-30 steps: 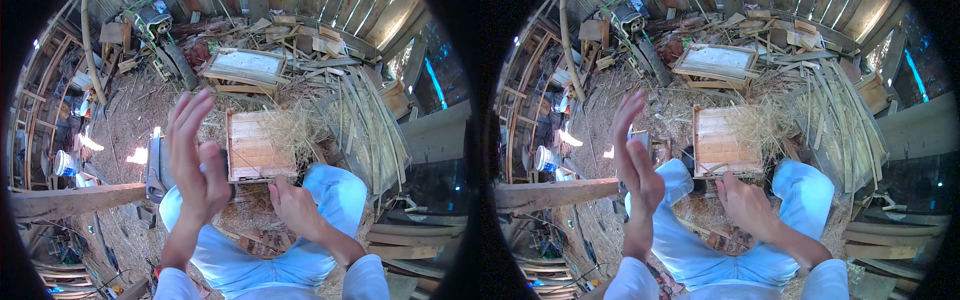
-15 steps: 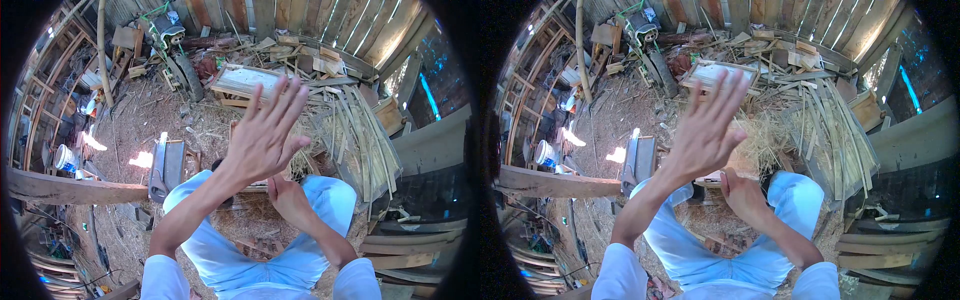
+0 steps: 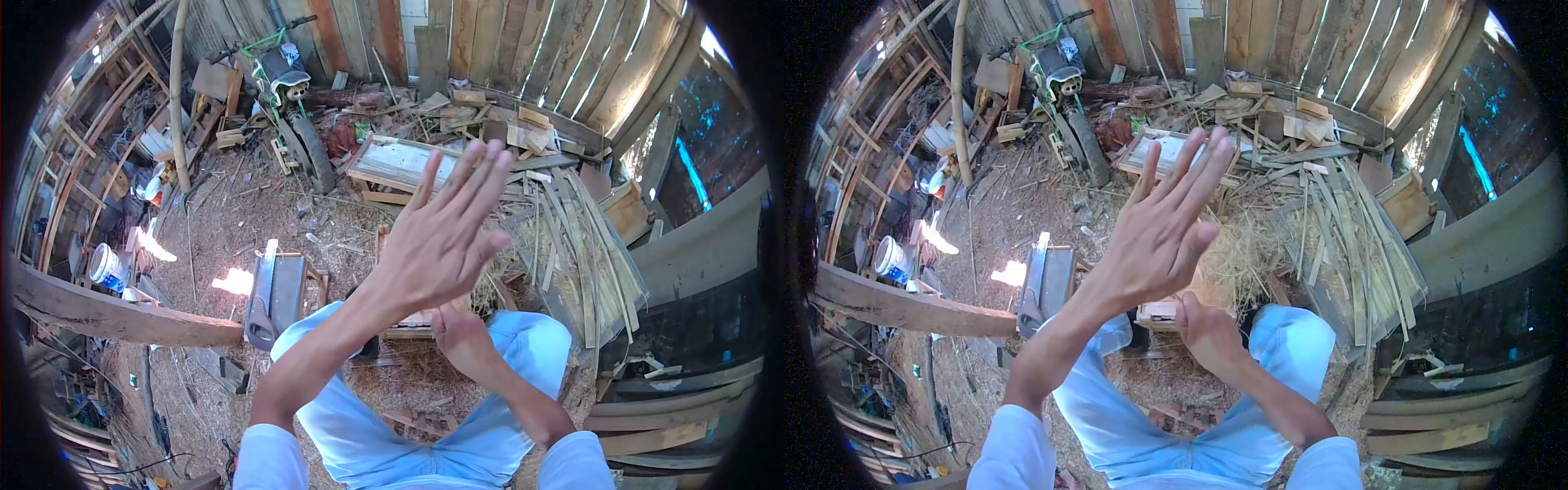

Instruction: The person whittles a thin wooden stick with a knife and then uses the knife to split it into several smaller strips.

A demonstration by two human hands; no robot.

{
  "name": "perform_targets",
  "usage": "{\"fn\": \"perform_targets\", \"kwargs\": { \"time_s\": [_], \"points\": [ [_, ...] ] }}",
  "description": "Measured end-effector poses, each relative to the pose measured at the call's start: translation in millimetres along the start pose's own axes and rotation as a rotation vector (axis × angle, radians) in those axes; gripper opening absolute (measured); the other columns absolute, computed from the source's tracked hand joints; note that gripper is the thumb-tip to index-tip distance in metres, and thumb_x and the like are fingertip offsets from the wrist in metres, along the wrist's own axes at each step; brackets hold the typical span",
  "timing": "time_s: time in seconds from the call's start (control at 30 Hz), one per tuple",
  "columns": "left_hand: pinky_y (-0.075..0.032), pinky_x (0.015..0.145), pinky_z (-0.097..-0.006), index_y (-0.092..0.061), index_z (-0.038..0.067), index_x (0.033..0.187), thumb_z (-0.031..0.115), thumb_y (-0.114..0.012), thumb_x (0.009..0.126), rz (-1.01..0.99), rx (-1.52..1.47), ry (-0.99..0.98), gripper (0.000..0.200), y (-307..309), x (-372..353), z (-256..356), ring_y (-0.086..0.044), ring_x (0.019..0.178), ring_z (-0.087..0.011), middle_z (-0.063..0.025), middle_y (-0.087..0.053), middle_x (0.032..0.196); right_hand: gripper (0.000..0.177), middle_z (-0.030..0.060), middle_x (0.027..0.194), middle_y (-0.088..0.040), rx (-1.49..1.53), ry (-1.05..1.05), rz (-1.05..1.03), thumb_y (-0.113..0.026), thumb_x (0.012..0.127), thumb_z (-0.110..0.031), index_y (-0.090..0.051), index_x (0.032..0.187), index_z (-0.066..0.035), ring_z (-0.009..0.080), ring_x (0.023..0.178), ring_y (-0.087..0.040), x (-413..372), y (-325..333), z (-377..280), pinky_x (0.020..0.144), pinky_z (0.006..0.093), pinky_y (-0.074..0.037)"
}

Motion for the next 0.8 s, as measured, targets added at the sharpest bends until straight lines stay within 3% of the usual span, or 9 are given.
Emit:
{"fn": "perform_targets", "kwargs": {
  "time_s": [0.07,0.17,0.27,0.33,0.5,0.57,0.6,0.7,0.8],
  "points": [
    [0.001,0.115,-0.0456,-0.016,0.005,0.147,0.044,-0.018,0.099,-0.089,0.038,-0.089,0.063,-35,-10,-5,-0.014,0.142,-0.0262,-0.0133,-0.020,0.152,0.021,0.0227,0.058,-0.056,-0.021,-0.068,-0.062,-0.044,0.096,-0.023,-0.049,0.091,-0.002,0.0420,0.056,-0.058,2,5,-2,0.052,0.0528,-0.046],
    [0.001,0.115,-0.0454,-0.016,0.006,0.148,0.044,-0.019,0.099,-0.109,0.099,0.000,0.062,-55,-14,-28,-0.012,0.143,-0.0248,-0.0130,-0.018,0.153,0.021,0.0233,0.060,-0.057,-0.062,-0.157,-0.115,-0.044,0.096,-0.023,-0.048,0.093,-0.003,0.0420,0.058,-0.059,5,2,-2,0.054,0.0522,-0.046],
    [0.002,0.115,-0.0446,-0.015,0.008,0.148,0.040,-0.017,0.100,-0.055,0.004,-0.014,0.058,-7,3,2,-0.011,0.143,-0.0239,-0.0108,-0.018,0.153,0.021,0.0257,0.067,-0.059,-0.002,-0.081,-0.094,-0.048,0.093,-0.018,-0.053,0.099,0.002,0.0438,0.063,-0.060,2,-5,4,0.059,0.0528,-0.048],
    [-0.004,0.116,-0.0443,-0.019,0.005,0.146,0.037,-0.024,0.100,-0.111,0.056,-0.110,0.057,-54,-15,-10,-0.016,0.142,-0.0234,-0.0113,-0.022,0.152,0.020,0.0247,0.066,-0.059,-0.029,-0.106,-0.115,-0.046,0.094,-0.020,-0.051,0.097,-0.001,0.0429,0.064,-0.060,5,3,1,0.060,0.0530,-0.047],
    [-0.003,0.116,-0.0426,-0.018,0.006,0.147,0.037,-0.024,0.100,-0.032,-0.026,-0.007,0.057,-18,6,-3,-0.015,0.142,-0.0227,-0.0093,-0.021,0.153,0.020,0.0250,0.067,-0.060,-0.052,-0.087,-0.133,-0.045,0.094,-0.021,-0.051,0.100,-0.003,0.0421,0.066,-0.061,9,-4,3,0.061,0.0529,-0.048],
    [-0.003,0.116,-0.0428,-0.017,0.004,0.147,0.035,-0.023,0.100,-0.075,0.090,-0.135,0.056,-17,8,11,-0.015,0.142,-0.0231,-0.0098,-0.022,0.152,0.021,0.0253,0.067,-0.060,-0.049,-0.124,-0.149,-0.045,0.094,-0.023,-0.051,0.099,-0.003,0.0424,0.066,-0.061,6,4,3,0.061,0.0531,-0.048],
    [-0.003,0.116,-0.0428,-0.017,0.004,0.147,0.034,-0.022,0.100,-0.167,0.007,-0.088,0.056,-71,-18,-23,-0.015,0.142,-0.0232,-0.0099,-0.023,0.152,0.021,0.0252,0.066,-0.060,-0.037,-0.148,-0.130,-0.046,0.093,-0.023,-0.051,0.097,-0.003,0.0428,0.067,-0.061,7,4,4,0.062,0.0538,-0.047],
    [-0.003,0.116,-0.0433,-0.014,0.004,0.147,0.037,-0.017,0.100,-0.145,-0.058,-0.026,0.058,-46,4,-15,-0.012,0.143,-0.0233,-0.0113,-0.020,0.153,0.021,0.0257,0.067,-0.059,-0.130,-0.213,-0.171,-0.045,0.093,-0.024,-0.051,0.094,-0.003,0.0443,0.066,-0.060,15,0,9,0.061,0.0548,-0.046],
    [-0.004,0.116,-0.0436,-0.013,0.004,0.147,0.037,-0.018,0.100,-0.128,-0.004,-0.081,0.058,-27,12,3,-0.013,0.143,-0.0224,-0.0108,-0.019,0.153,0.023,0.0298,0.079,-0.059,0.032,-0.091,-0.081,-0.046,0.093,-0.019,-0.056,0.093,0.001,0.0475,0.076,-0.057,9,0,11,0.071,0.0545,-0.046]
  ]
}}
Point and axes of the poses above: each hand's wrist, its own x-axis towards the middle knuckle, its own y-axis out of the back of the hand, z = x × y, the point moved 5 cm from there along x, towards the middle knuckle
